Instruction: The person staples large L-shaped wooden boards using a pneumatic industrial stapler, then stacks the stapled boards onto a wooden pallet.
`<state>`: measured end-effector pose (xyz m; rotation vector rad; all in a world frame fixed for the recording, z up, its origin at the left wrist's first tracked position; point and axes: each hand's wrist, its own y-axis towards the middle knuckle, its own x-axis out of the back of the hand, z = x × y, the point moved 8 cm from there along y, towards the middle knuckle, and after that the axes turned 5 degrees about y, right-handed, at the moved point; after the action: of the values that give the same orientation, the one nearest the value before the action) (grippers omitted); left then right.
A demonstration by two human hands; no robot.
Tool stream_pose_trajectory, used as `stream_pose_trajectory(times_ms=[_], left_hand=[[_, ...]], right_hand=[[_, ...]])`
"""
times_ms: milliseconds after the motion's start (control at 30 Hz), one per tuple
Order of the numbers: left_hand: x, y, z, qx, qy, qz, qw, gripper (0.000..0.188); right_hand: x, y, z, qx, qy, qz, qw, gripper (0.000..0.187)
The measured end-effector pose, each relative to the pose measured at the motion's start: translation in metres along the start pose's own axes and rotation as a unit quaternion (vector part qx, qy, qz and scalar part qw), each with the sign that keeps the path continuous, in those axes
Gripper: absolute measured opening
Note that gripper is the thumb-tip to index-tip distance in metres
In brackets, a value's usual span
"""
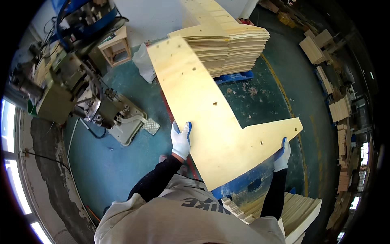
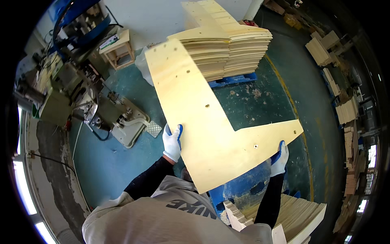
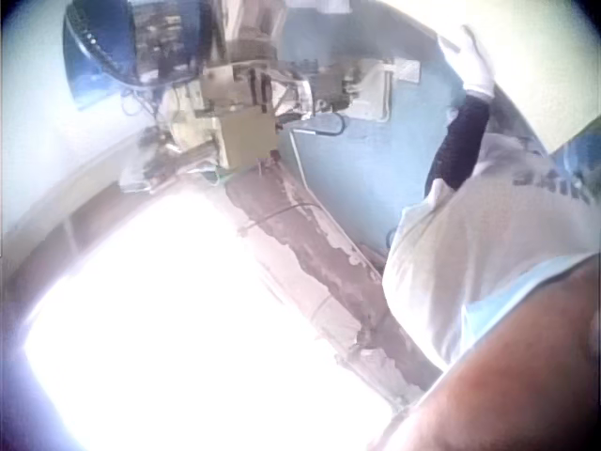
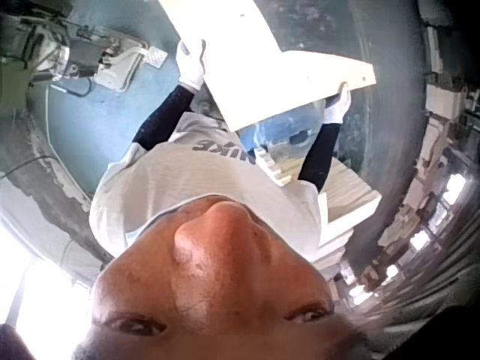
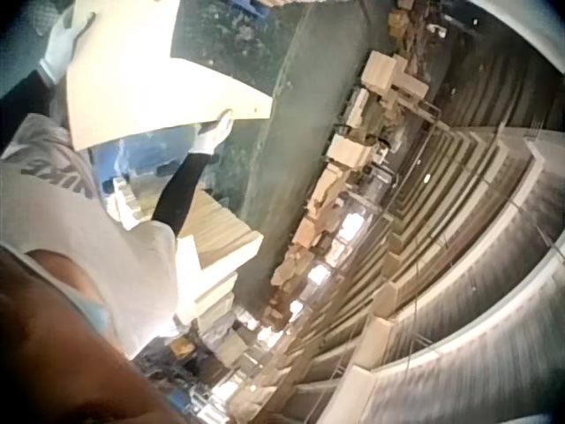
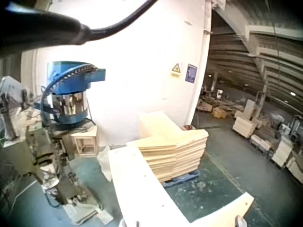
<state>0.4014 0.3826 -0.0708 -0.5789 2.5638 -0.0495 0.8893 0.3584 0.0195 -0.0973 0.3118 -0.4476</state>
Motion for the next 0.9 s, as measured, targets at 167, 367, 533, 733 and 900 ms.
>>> stream_pose_trajectory(times_ms=[167,367,533,733,900], left_hand=[[-0.125,0.092,-0.038,-0.115,0.063,0.138,0.982,0.048],[-0.251,0.213,-0.020,-0.092,0.057,0.237,0.965,0.048],[-0.345,0.331,-0.010,-0.099,0.144,0.270,0.947,0.058],[-0.393,0.482,0.002,-0.023,0.248,0.309,0.918,0.051],[-0.359,0.623,0.044,-0.071,0.412,0.179,0.891,0.044]], right_hand=[[-0.006,0.023,0.029,0.182,-0.353,-0.271,0.877,0.059],[-0.209,0.175,0.014,0.242,-0.192,0.054,0.950,0.062],[-0.277,0.319,0.005,0.185,-0.158,0.013,0.970,0.074],[-0.324,0.494,0.015,0.189,-0.223,-0.018,0.956,0.065],[-0.376,0.695,0.025,0.210,-0.323,0.032,0.922,0.066]])
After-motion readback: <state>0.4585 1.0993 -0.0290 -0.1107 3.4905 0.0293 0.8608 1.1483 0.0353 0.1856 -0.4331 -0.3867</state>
